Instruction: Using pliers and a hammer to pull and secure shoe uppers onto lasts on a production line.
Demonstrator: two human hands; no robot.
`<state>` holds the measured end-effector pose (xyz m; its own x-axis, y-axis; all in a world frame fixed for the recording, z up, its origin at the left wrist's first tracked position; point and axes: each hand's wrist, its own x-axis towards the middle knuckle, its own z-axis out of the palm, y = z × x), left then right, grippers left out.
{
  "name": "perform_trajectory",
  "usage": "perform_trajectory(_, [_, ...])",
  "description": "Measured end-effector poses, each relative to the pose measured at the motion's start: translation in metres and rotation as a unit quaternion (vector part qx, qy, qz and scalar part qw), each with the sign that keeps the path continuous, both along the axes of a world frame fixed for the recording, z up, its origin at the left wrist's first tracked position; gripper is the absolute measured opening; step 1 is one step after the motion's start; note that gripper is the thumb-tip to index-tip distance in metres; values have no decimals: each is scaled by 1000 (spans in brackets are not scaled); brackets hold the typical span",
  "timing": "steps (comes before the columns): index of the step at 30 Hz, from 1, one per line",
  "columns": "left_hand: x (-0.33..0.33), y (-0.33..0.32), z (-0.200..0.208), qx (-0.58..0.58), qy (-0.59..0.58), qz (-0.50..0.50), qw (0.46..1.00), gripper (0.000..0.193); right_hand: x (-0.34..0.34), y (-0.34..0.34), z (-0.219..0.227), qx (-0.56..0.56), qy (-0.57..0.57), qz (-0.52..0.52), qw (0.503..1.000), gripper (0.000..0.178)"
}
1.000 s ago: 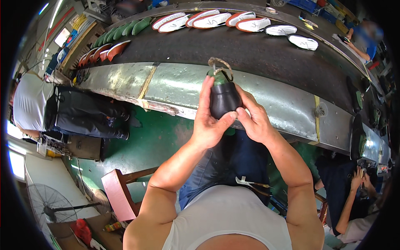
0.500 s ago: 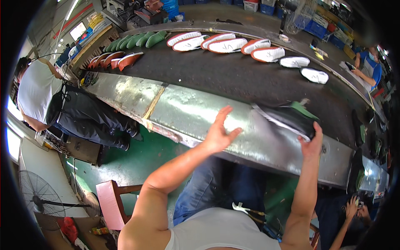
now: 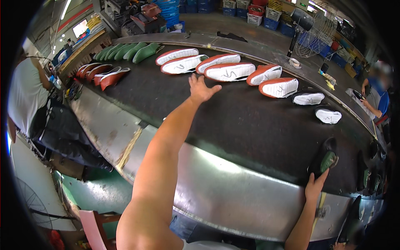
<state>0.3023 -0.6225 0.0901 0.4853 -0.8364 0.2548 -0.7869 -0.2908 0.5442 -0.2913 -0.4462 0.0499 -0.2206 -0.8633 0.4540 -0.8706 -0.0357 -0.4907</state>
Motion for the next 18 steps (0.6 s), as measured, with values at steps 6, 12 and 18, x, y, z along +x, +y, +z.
perform_trajectory(6, [70, -119, -1, 128, -64, -22, 990, 107, 36, 8, 28, 70, -83, -21, 994, 79])
perform_trajectory(12, [58, -130, 12, 166, -38, -161, 972, 108, 32, 7, 22, 47, -53, -41, 997, 82])
perform_trajectory(18, [-10, -48, 21, 172, -176, -111, 963, 95, 23, 3, 9, 23, -20, -38, 999, 85])
